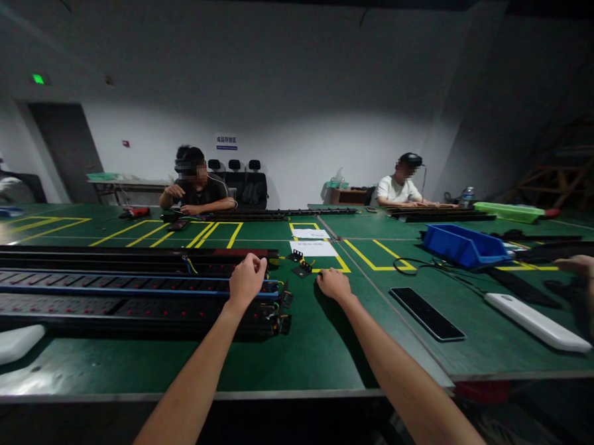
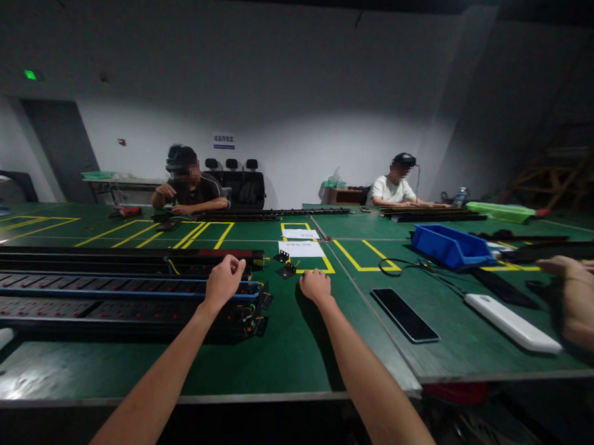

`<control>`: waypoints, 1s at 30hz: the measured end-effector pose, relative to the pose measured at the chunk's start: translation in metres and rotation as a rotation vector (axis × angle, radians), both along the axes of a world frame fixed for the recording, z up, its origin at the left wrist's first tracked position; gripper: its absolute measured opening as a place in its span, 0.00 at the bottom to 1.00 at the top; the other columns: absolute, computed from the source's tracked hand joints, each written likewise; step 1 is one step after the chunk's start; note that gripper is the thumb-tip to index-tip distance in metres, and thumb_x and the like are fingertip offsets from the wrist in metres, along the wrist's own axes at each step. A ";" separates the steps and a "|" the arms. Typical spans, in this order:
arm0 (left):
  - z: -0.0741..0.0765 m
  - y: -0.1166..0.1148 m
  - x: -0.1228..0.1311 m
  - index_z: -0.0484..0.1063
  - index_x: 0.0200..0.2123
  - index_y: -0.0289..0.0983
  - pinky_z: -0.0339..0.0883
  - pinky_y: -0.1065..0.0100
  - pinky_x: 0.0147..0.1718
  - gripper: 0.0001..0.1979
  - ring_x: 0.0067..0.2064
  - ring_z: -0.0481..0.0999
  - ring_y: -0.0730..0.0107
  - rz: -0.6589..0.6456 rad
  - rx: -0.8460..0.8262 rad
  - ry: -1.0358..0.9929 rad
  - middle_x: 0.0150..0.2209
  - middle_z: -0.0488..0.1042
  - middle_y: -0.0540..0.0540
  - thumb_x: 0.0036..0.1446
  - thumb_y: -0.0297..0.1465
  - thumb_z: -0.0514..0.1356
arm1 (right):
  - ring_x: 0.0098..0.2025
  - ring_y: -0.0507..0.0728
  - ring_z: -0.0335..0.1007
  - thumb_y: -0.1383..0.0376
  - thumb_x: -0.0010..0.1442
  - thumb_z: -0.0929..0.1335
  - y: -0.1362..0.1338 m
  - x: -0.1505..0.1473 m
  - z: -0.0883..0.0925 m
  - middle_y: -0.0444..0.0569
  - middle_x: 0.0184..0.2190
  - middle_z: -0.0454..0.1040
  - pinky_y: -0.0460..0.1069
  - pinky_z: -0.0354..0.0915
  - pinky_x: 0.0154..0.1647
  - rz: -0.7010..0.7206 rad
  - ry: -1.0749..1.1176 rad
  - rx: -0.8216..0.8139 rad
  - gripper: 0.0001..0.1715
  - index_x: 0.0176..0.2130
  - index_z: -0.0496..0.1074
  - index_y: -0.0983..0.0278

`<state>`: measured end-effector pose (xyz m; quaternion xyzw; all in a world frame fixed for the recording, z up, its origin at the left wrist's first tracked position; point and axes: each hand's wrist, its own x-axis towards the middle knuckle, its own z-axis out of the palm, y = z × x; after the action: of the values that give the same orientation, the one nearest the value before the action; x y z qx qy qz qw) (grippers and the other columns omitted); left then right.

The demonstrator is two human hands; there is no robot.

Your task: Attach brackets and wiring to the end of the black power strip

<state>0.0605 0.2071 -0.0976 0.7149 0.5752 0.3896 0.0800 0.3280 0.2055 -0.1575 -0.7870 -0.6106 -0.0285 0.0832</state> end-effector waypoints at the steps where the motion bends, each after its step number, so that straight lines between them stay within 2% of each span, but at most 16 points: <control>1: 0.000 0.000 0.000 0.70 0.37 0.41 0.64 0.68 0.34 0.14 0.40 0.79 0.61 0.002 0.002 -0.001 0.37 0.80 0.45 0.66 0.44 0.53 | 0.58 0.67 0.68 0.58 0.69 0.58 0.000 0.000 0.000 0.64 0.54 0.72 0.58 0.63 0.55 0.000 0.002 0.000 0.26 0.55 0.74 0.65; 10: -0.003 0.002 0.000 0.71 0.37 0.41 0.64 0.68 0.34 0.13 0.39 0.77 0.64 -0.003 0.051 -0.005 0.40 0.77 0.44 0.66 0.42 0.54 | 0.57 0.66 0.69 0.58 0.69 0.58 -0.001 0.000 0.002 0.63 0.53 0.73 0.57 0.63 0.54 0.004 0.012 0.006 0.25 0.55 0.74 0.65; 30: -0.002 0.001 0.000 0.71 0.35 0.41 0.62 0.68 0.32 0.13 0.37 0.76 0.65 -0.004 0.072 -0.020 0.38 0.77 0.46 0.66 0.43 0.54 | 0.57 0.67 0.69 0.59 0.69 0.58 0.002 0.002 -0.003 0.64 0.54 0.73 0.58 0.64 0.53 0.000 0.001 0.020 0.25 0.55 0.75 0.65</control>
<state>0.0606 0.2083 -0.1000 0.7146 0.5585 0.4169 0.0606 0.3298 0.2074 -0.1601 -0.7861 -0.6104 -0.0341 0.0913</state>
